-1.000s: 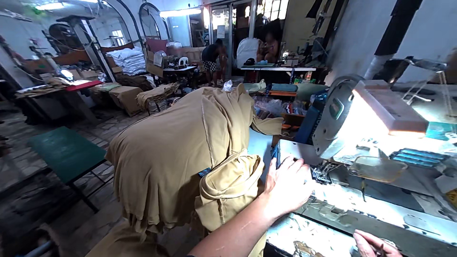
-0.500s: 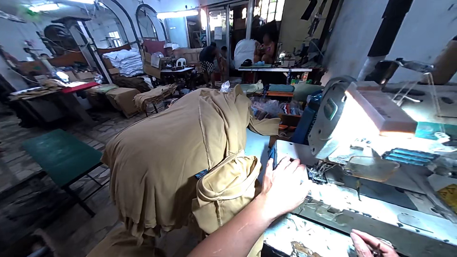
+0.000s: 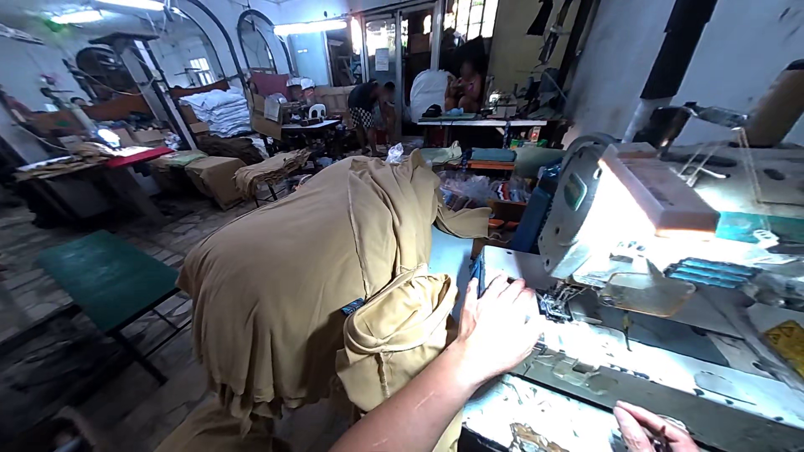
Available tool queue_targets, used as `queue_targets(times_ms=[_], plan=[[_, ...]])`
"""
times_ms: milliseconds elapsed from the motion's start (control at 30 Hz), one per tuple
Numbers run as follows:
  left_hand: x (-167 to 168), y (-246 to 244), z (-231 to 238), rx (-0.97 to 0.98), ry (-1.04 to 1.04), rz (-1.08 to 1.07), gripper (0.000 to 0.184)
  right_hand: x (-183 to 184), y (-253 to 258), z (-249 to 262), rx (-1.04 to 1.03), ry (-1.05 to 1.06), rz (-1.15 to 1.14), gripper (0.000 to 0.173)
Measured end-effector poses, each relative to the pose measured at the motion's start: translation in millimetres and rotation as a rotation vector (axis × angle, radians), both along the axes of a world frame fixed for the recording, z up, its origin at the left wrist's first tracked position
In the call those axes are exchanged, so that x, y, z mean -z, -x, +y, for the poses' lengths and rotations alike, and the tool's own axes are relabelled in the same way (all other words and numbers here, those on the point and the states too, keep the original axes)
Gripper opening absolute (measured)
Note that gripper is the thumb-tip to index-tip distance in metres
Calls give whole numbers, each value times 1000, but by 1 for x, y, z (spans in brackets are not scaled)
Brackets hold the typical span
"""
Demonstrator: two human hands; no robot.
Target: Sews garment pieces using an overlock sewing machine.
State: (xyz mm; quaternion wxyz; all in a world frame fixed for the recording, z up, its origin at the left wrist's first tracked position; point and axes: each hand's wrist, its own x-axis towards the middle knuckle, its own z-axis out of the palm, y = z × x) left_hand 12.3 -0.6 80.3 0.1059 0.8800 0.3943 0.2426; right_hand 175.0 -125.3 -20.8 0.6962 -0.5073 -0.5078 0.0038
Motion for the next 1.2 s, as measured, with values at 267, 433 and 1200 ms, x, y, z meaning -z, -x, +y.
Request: queue_targets(times_ms=[267,433,1200], plan=[[-25,5,-9,15,121,135,51,-1,1,0,2,4,-15,13],[-36,5,-13,12,163,186,51,-3,1,-1,-4,3,-15,14],[-2,1,-1,6,12,-6,46,1,-1,0,-7,11,-8,13]])
